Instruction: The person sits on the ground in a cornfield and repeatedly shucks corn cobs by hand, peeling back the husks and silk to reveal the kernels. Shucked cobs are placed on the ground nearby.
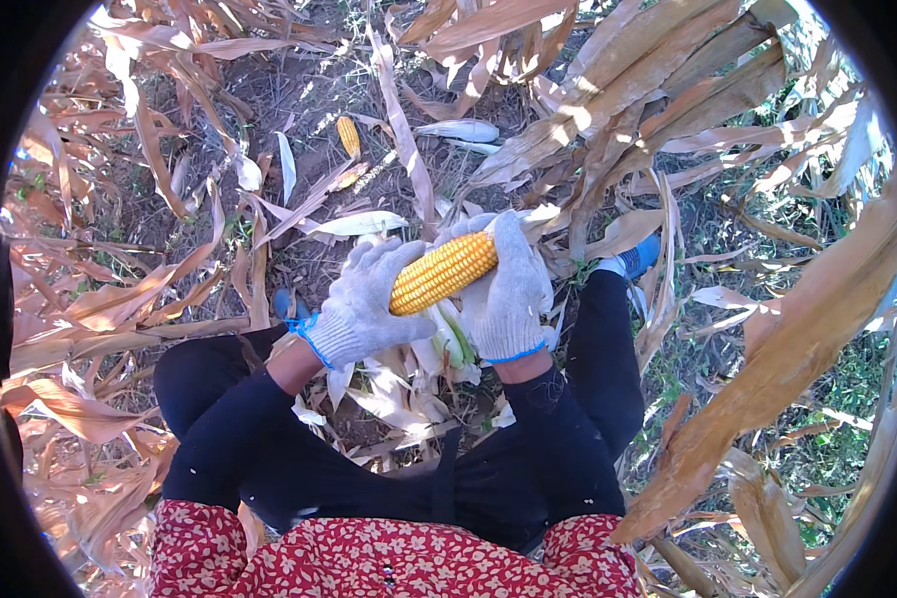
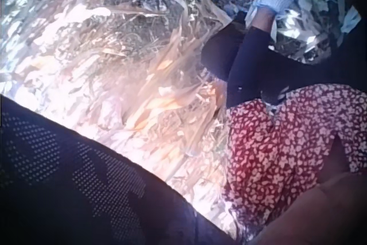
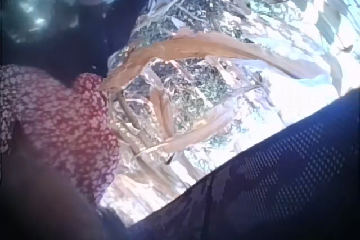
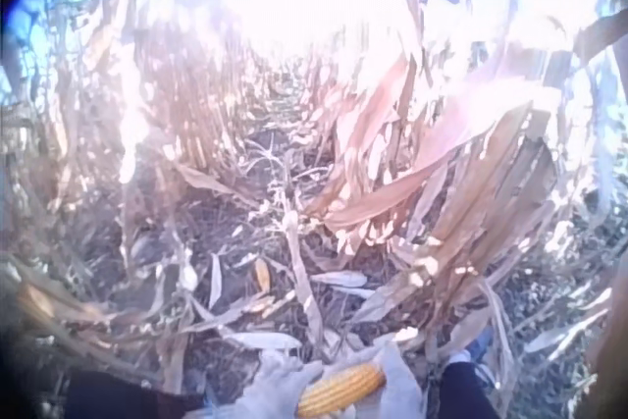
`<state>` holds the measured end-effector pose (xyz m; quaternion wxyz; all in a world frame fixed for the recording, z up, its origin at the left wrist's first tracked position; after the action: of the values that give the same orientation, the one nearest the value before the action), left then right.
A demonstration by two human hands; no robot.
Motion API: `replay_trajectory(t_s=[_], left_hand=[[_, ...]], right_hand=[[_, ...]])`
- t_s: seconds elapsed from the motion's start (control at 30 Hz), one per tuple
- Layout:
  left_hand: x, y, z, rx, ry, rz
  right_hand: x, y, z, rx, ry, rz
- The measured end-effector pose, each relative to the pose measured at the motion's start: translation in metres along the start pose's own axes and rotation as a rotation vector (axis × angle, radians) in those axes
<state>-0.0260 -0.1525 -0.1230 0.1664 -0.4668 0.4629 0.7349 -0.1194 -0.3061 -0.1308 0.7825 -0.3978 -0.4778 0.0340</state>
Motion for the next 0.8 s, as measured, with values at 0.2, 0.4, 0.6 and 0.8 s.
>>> replay_trajectory(t_s=[0.2,0.4,0.6,0.8], left_hand=[[0.101,-0.040,0.019,-0.054,-0.439,0.789],[0.078,0.022,0.065,-0.011,-0.502,0.157],[0.145,-0.004,0.136,0.334,-0.672,-0.159],[0.167,-0.125,0.213,-0.380,-1.489,-0.243]], right_hand=[[-0.002,0.012,0.007,0.121,0.143,-0.033],[-0.041,0.040,0.015,0.354,0.075,0.330],[-0.036,0.085,0.039,0.390,-0.361,0.772],[-0.031,0.081,0.040,0.438,-0.325,0.826]])
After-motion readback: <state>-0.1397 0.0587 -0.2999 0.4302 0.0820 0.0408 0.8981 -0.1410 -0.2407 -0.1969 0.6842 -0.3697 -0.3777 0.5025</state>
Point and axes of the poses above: each hand's wrist, its own z-axis away from the middle knuckle, its own x-axis out of the palm, y = z × x, the point moved 3 cm from there along -z, towards the middle knuckle, and after that the axes turned 2 degrees about -z, right-handed, at the moved point
